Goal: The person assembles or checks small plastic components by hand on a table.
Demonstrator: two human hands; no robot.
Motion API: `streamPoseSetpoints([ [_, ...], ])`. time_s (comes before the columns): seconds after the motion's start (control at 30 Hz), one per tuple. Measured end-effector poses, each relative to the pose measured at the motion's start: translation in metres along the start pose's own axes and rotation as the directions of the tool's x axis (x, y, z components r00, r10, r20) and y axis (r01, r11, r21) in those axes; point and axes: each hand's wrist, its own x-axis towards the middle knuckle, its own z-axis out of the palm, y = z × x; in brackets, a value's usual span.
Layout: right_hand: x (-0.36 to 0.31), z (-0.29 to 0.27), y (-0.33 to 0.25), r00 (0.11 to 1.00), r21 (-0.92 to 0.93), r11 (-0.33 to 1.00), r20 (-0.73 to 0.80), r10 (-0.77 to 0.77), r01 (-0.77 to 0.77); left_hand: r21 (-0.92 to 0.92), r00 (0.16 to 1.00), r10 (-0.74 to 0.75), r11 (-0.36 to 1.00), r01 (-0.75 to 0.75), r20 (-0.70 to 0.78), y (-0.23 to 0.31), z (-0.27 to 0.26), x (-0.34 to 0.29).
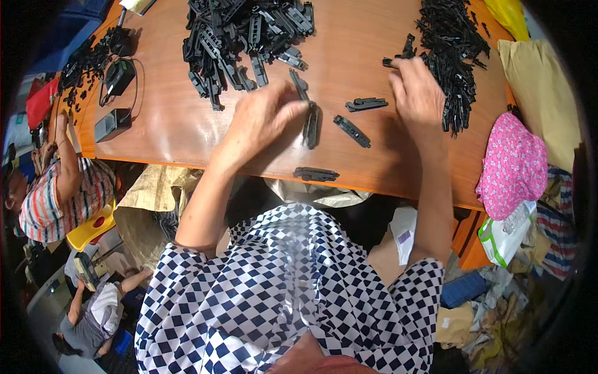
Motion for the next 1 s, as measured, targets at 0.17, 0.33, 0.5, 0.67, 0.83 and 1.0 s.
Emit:
streamPoseSetpoints([
  [0.17, 0.021, 0.020, 0.033, 0.979, -0.314, 0.941, 0.191, -0.068, 0.126, 0.268, 0.998, 0.025, 0.963, -0.006, -0.065, -0.004, 0.008, 0.037],
  [0.33, 0.023, 0.012, 0.030, 0.959, -0.335, 0.918, 0.253, -0.127, 0.211, 0.354, 0.984, 0.161, 0.927, -0.126, -0.071, -0.005, 0.026, 0.039],
  [0.5, 0.012, 0.026, 0.036, 0.952, -0.326, 0.930, 0.297, -0.070, 0.170, 0.342, 0.977, 0.206, 0.923, -0.176, -0.054, -0.007, 0.033, 0.039],
  [0.67, 0.005, 0.010, 0.030, 0.989, 0.027, 0.989, 0.050, 0.142, -0.143, -0.076, 0.980, 0.133, 0.986, -0.146, -0.149, -0.024, 0.028, 0.036],
  [0.83, -0.002, 0.001, -0.005, 0.863, 0.755, 0.488, 0.198, 0.465, -0.437, -0.962, 0.973, 0.046, 0.163, 0.218, 0.228, -0.011, 0.020, 0.008],
  [1.0, -0.028, 0.001, -0.083, 0.910, 0.928, 0.094, 0.327, 0.255, -0.360, -0.957, 0.953, 0.141, -0.068, 0.281, 0.270, -0.009, 0.018, -0.007],
])
